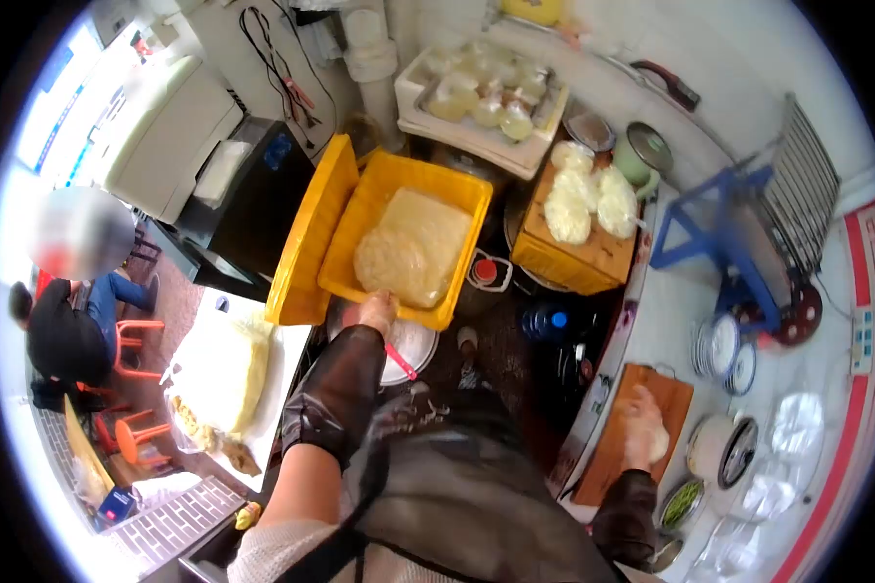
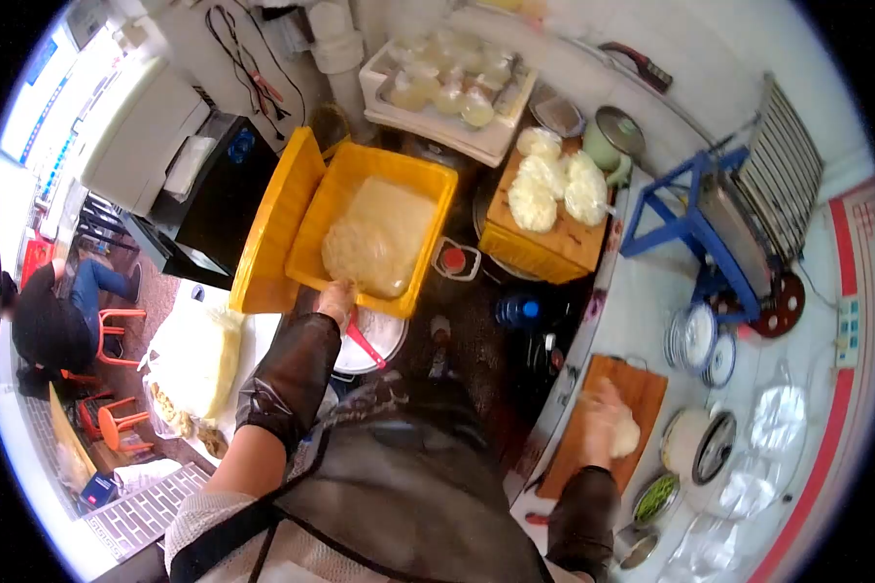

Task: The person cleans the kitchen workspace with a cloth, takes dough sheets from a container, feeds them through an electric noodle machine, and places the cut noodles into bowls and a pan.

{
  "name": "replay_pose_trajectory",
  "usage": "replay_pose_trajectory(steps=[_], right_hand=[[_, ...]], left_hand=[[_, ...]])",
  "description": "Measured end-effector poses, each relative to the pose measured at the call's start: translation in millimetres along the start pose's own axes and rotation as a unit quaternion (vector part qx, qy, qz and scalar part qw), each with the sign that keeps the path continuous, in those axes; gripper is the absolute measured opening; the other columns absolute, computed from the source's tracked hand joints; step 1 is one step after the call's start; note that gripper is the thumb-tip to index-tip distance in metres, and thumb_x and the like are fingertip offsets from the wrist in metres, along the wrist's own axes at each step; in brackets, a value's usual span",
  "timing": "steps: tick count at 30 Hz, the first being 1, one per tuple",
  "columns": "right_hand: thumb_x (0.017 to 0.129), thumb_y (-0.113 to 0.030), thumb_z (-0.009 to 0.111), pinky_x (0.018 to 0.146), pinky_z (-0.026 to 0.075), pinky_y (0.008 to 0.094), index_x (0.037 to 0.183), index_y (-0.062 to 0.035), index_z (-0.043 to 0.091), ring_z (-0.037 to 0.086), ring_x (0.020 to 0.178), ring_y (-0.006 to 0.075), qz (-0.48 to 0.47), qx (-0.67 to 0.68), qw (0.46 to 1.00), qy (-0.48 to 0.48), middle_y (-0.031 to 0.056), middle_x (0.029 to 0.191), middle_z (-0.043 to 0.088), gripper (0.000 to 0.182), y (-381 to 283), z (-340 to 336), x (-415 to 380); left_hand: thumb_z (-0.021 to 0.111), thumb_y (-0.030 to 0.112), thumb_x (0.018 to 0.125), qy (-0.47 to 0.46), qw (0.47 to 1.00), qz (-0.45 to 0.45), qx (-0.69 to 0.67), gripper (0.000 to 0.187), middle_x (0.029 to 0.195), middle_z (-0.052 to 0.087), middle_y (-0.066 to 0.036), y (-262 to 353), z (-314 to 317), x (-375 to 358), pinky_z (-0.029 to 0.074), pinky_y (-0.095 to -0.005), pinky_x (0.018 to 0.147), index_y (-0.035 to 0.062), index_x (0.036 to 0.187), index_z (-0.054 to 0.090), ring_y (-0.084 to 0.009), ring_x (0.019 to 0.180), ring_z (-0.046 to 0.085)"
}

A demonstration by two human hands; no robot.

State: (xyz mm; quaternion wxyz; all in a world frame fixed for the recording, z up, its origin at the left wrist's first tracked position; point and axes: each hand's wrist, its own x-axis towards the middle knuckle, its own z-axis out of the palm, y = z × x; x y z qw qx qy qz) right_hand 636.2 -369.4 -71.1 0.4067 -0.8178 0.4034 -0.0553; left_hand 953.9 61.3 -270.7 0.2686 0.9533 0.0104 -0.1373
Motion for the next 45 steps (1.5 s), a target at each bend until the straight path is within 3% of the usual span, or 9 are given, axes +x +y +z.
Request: replay_pose_trajectory(steps=[8,13,17,19,30,34,39,42,45], right_hand=[[0.08,0.002,0.046,0.09,0.044,0.0412,0.119,0.0078,0.051,0.054,0.105,0.0368,-0.571,-0.053,0.764,-0.296,0.0235,0.111,0.057,0.039,-160.0,415.1,114.9],[0.075,-0.008,0.059,0.079,0.05,0.0409,0.096,-0.0045,0.071,0.063,0.095,0.0337,-0.406,-0.433,0.647,-0.478,0.0166,0.099,0.068,0.024,-202.4,502.8,163.9],[0.074,-0.012,0.061,0.078,0.051,0.04,0.085,-0.0076,0.074,0.066,0.093,0.0321,-0.373,-0.391,0.71,-0.452,0.0152,0.093,0.07,0.017,-208.6,464.6,180.8],[0.074,-0.011,0.061,0.079,0.051,0.0408,0.091,-0.0074,0.074,0.066,0.093,0.0312,-0.5,-0.475,0.568,-0.449,0.0155,0.094,0.07,0.022,-178.2,477.1,194.0],[0.077,-0.018,0.055,0.069,0.049,0.0456,0.079,-0.0013,0.064,0.06,0.082,0.041,-0.428,-0.248,0.708,-0.504,0.0243,0.084,0.062,0.019,-276.6,443.9,178.3],[0.077,-0.019,0.058,0.071,0.048,0.0451,0.079,-0.0014,0.062,0.058,0.082,0.0404,-0.429,-0.196,0.753,-0.459,0.022,0.086,0.061,0.019,-284.4,432.4,165.9],[0.077,-0.02,0.062,0.072,0.047,0.0434,0.081,-0.0014,0.06,0.056,0.084,0.04,-0.376,-0.122,0.784,-0.479,0.0206,0.088,0.059,0.019,-287.6,407.9,142.5],[0.082,-0.018,0.062,0.065,0.048,0.0384,0.085,-0.0023,0.062,0.058,0.075,0.0316,-0.571,-0.125,0.71,-0.393,0.0159,0.087,0.063,0.016,-261.2,447.2,157.8],[0.088,-0.013,0.057,0.061,0.048,0.0325,0.09,-0.004,0.064,0.058,0.067,0.0207,-0.273,-0.094,0.804,-0.519,0.0095,0.09,0.066,0.012,-251.2,497.5,187.5]], left_hand=[[0.056,0.02,0.082,-0.092,0.985,0.063,0.131,0.021,0.092,0.068,-0.018,-60.3,110.1,135.9,0.051,-0.0418,0.073,0.0087,0.091,0.07,-0.0333,0.087,0.065],[0.058,0.027,0.081,-0.095,0.978,-0.017,0.187,0.025,0.093,0.067,-0.018,-78.8,147.5,159.5,0.051,-0.0435,0.074,0.0072,0.091,0.07,-0.0342,0.09,0.064],[0.06,0.024,0.081,-0.143,0.971,-0.051,0.185,0.024,0.097,0.067,-0.017,-91.5,127.1,155.0,0.05,-0.0413,0.079,0.0066,0.094,0.069,-0.0331,0.096,0.062],[0.061,0.022,0.081,-0.143,0.973,-0.067,0.169,0.023,0.099,0.067,-0.017,-92.4,106.2,150.1,0.049,-0.0402,0.082,0.0063,0.096,0.069,-0.0326,0.099,0.062],[0.066,0.02,0.082,0.125,0.945,-0.12,-0.276,0.019,0.091,0.064,-0.013,-60.0,2.6,130.3,0.046,-0.0386,0.079,0.0036,0.092,0.065,-0.0284,0.087,0.06],[0.063,0.011,0.084,0.079,0.858,-0.177,-0.477,0.015,0.092,0.064,-0.006,-13.4,-43.7,108.2,0.047,-0.0333,0.078,0.005,0.096,0.064,-0.0176,0.093,0.058],[0.057,0.014,0.091,0.015,0.864,0.033,-0.502,0.018,0.09,0.065,-0.001,8.1,27.8,75.1,0.048,-0.0287,0.076,0.0047,0.106,0.062,-0.0133,0.085,0.059],[0.057,0.018,0.092,-0.024,0.815,-0.014,-0.579,0.021,0.088,0.065,-0.002,20.7,53.5,60.8,0.049,-0.0292,0.074,0.0042,0.106,0.061,-0.0143,0.082,0.06],[0.056,0.021,0.092,-0.023,0.746,-0.113,-0.656,0.022,0.086,0.064,-0.005,50.7,1.9,22.3,0.048,-0.0293,0.073,0.003,0.105,0.061,-0.0155,0.078,0.059]])
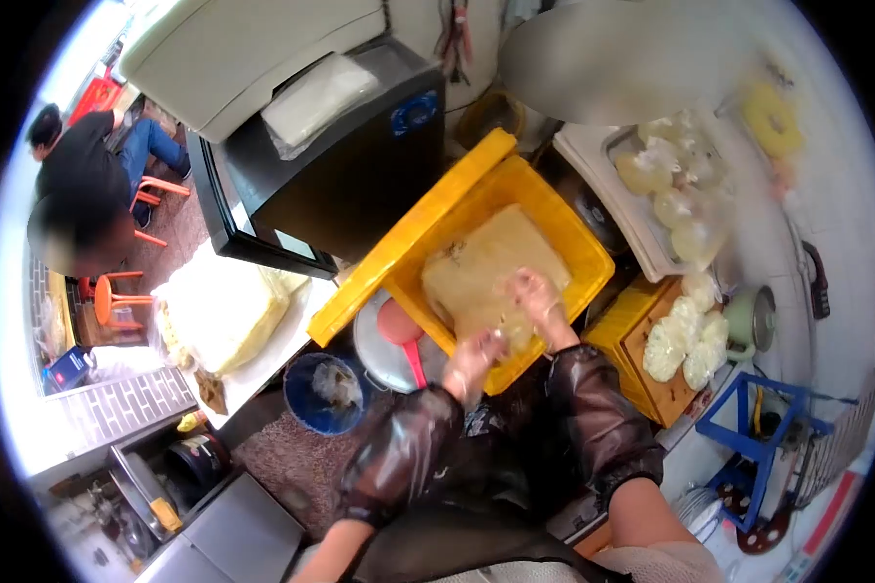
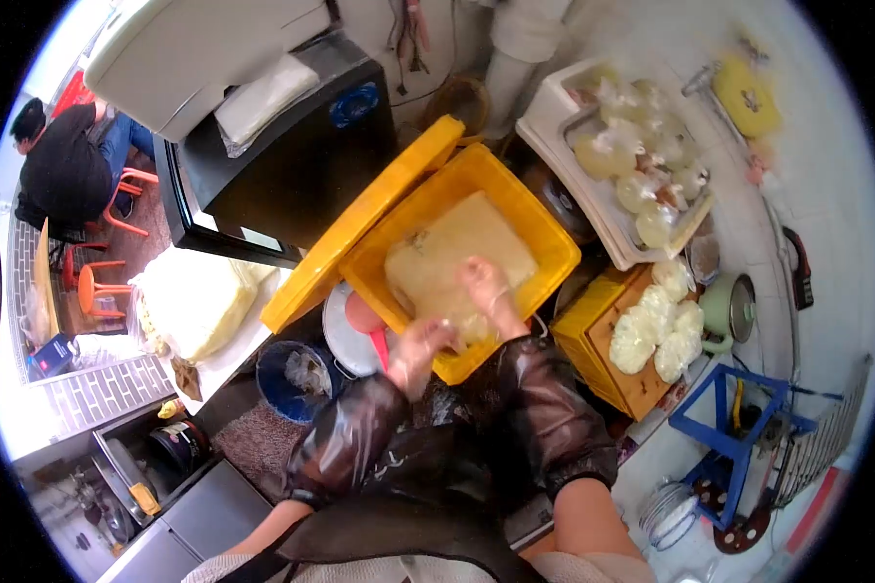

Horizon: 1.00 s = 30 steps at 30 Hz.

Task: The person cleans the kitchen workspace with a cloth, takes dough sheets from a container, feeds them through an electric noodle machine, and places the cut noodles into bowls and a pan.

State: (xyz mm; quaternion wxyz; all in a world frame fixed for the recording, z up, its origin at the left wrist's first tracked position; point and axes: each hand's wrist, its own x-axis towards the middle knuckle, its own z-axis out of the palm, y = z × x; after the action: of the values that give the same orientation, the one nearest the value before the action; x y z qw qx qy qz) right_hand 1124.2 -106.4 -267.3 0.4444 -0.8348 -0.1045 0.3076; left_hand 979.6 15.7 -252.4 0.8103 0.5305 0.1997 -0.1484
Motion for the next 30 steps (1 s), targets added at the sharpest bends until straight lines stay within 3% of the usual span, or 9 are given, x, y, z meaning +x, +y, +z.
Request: replay_pose_trajectory(steps=[3,7,14,16,20,26,28,29,30], right_hand=[[0.092,-0.01,0.051,0.059,0.048,0.0286,0.1,-0.0044,0.063,0.058,0.065,0.0134,0.044,0.292,0.95,0.1,0.005,0.091,0.067,0.015,75.7,31.0,97.9],[0.091,-0.01,0.053,0.064,0.05,0.0321,0.109,-0.0055,0.061,0.061,0.076,0.018,-0.216,-0.08,0.965,-0.129,0.007,0.1,0.066,0.02,127.2,106.7,203.7],[0.092,-0.018,0.052,0.068,0.051,0.0344,0.108,-0.0082,0.064,0.063,0.084,0.0205,-0.025,-0.402,0.913,-0.062,0.0071,0.103,0.067,0.022,140.2,197.7,287.4],[0.092,-0.02,0.052,0.069,0.051,0.035,0.107,-0.009,0.065,0.063,0.086,0.0211,-0.009,-0.435,0.899,-0.055,0.0072,0.104,0.067,0.023,144.4,198.6,286.7],[0.092,-0.024,0.052,0.071,0.052,0.0363,0.107,-0.0105,0.067,0.064,0.09,0.0225,0.01,-0.492,0.869,-0.045,0.0072,0.106,0.067,0.025,164.9,190.7,280.6],[0.083,-0.04,0.063,0.073,0.052,0.0379,0.09,-0.0124,0.073,0.066,0.086,0.0235,0.081,-0.665,0.724,-0.165,0.0086,0.095,0.07,0.03,132.0,131.3,216.5],[0.083,-0.025,0.06,0.066,0.052,0.0385,0.085,-0.0125,0.072,0.066,0.085,0.0261,-0.023,-0.613,0.787,-0.065,0.0099,0.091,0.07,0.018,96.5,106.0,127.1],[0.074,-0.028,0.062,0.064,0.049,0.0416,0.071,-0.0112,0.07,0.063,0.071,0.0294,0.018,-0.414,0.91,0.004,0.0133,0.076,0.066,0.019,124.9,93.9,108.0],[0.074,-0.028,0.058,0.064,0.048,0.0422,0.068,-0.0087,0.068,0.061,0.07,0.031,-0.07,-0.467,0.88,0.053,0.0143,0.074,0.065,0.022,110.1,83.7,64.6]], left_hand=[[0.058,0.015,0.093,-0.03,0.995,0.071,0.071,0.017,0.087,0.063,-0.005,69.6,13.9,-78.4,0.048,-0.0266,0.073,0.001,0.102,0.06,-0.0125,0.079,0.059],[0.057,0.008,0.093,-0.005,0.996,0.069,0.057,0.012,0.089,0.06,-0.008,109.8,-8.7,-148.2,0.05,-0.027,0.071,-0.0015,0.1,0.06,-0.0142,0.08,0.06],[0.054,0.002,0.093,0.12,0.987,0.102,-0.041,0.01,0.09,0.062,-0.009,143.0,-53.0,-228.7,0.049,-0.0284,0.074,-0.0023,0.101,0.059,-0.0146,0.081,0.061],[0.056,0.002,0.091,0.238,0.971,0.015,-0.002,0.01,0.086,0.064,-0.008,162.3,-67.5,-256.4,0.051,-0.027,0.074,-0.0025,0.101,0.059,-0.0138,0.079,0.062],[0.055,0.006,0.088,0.445,0.89,0.087,0.039,0.005,0.083,0.065,-0.009,194.1,-105.3,-282.2,0.051,-0.0233,0.06,0.0008,0.086,0.055,-0.0135,0.068,0.063],[0.058,0.013,0.091,0.444,0.878,0.164,0.069,0.011,0.071,0.055,0.001,218.4,-177.6,-310.5,0.039,-0.0203,0.056,0.0042,0.085,0.056,-0.0056,0.063,0.048],[0.061,0.012,0.091,0.402,0.9,0.147,0.087,0.01,0.074,0.057,0.0,222.2,-211.2,-311.8,0.042,-0.0205,0.06,0.0027,0.091,0.058,-0.0063,0.066,0.052],[0.061,0.013,0.091,0.349,0.921,0.157,0.067,0.011,0.075,0.058,-0.001,225.2,-227.6,-307.1,0.044,-0.021,0.061,0.0023,0.092,0.059,-0.0069,0.068,0.053],[0.062,0.013,0.091,0.286,0.941,0.171,0.052,0.012,0.077,0.059,-0.001,232.8,-244.2,-296.3,0.045,-0.0214,0.062,0.0019,0.092,0.059,-0.0076,0.069,0.055]])
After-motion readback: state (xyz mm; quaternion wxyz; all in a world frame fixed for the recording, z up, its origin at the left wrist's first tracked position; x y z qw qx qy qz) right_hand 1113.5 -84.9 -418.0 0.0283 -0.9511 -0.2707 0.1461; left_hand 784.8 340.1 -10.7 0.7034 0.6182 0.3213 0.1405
